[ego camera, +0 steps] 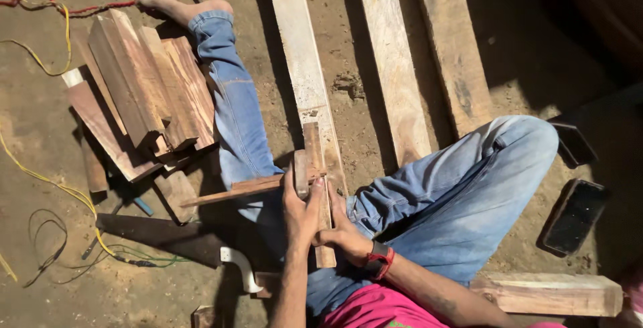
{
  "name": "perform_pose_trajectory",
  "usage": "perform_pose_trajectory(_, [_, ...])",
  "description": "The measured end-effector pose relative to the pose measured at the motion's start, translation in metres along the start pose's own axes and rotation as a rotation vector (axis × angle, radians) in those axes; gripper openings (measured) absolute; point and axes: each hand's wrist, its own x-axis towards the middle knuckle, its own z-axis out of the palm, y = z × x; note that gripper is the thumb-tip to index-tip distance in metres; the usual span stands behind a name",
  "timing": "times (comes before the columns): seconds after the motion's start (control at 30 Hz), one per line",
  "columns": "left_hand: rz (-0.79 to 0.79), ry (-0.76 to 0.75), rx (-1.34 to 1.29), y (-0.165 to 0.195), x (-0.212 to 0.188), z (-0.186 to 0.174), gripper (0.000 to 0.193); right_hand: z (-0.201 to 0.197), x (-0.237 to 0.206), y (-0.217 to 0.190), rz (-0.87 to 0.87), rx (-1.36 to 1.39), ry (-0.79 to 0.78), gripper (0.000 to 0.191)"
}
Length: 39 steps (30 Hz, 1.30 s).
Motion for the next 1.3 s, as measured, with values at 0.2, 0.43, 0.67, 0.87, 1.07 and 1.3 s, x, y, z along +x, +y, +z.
perform_pose_trajectory(0.2, [-0.075,0.027,0.061,0.010,-0.017,0.005,0.061,-0.017,0.008,0.022,-0.232,-0.271,-0.059,0.130])
perform_pose_trajectory(0.43, [0.188,0.060,0.243,0.020,-0.013,0.014,0.071,-0.043,0.028,0.049,-0.388,-0.668,-0.066,0.137])
perform_pose_trajectory(0.67, [0.110,0.033,0.215,0.018,0.105,0.040,0.065,-0.040,0.025,0.044,-0.315,-0.644,-0.054,0.134])
perform_pose_trajectory(0.87, [0.017,-0.030,0.264,0.039,0.027,0.013,0.063,-0.033,0.030,0.038,-0.352,-0.693,-0.042,0.134])
perform_pose_trajectory(1.07, [-0.050,0.011,0.310,0.051,0.032,0.020,0.064,-0.037,0.033,0.043,-0.155,-0.478,-0.055,0.134])
perform_pose_trajectory(1.3, [0.218,0.034,0.225,0.012,0.143,0.053,0.071,-0.046,0.047,0.047,-0.289,-0.634,-0.025,0.134])
